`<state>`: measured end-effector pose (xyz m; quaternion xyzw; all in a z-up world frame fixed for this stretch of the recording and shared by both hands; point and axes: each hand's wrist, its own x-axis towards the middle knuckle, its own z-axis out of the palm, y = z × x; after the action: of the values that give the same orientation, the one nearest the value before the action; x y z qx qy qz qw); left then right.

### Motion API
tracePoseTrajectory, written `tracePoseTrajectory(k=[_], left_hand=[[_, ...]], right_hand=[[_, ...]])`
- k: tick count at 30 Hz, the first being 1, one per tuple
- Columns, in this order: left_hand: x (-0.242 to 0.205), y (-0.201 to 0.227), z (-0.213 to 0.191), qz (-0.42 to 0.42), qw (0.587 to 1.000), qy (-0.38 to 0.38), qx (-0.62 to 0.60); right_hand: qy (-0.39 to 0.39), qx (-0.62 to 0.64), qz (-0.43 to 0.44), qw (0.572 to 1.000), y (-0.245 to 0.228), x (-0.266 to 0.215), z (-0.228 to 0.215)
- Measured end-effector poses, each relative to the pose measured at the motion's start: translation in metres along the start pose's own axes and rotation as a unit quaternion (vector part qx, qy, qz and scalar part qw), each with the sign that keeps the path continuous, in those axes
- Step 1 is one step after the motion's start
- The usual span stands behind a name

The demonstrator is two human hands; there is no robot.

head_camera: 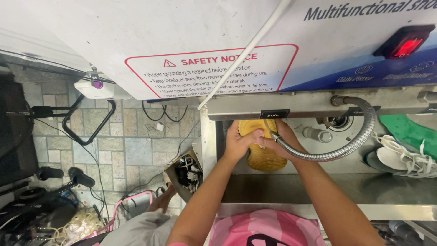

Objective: The person cleans the sole of a yellow slipper using a blue spray bottle and a white cloth. They spray the sole, wipe it with the cloth, and then rinse it under a running water tap. The person repeats the wiping and rinsing process to ensure the sole is clean.

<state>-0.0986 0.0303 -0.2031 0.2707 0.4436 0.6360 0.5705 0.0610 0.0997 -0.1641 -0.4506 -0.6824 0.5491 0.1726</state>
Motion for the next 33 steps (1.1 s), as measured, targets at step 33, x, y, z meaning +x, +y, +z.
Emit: tracePoseTrajectory(k=[33], left_hand=[[-0.084,0.033,0.08,0.051,0.89,-0.004,0.452]], right_hand=[[-0.018,0.369,-0.035,0.929,0.008,-0.129,-0.007]])
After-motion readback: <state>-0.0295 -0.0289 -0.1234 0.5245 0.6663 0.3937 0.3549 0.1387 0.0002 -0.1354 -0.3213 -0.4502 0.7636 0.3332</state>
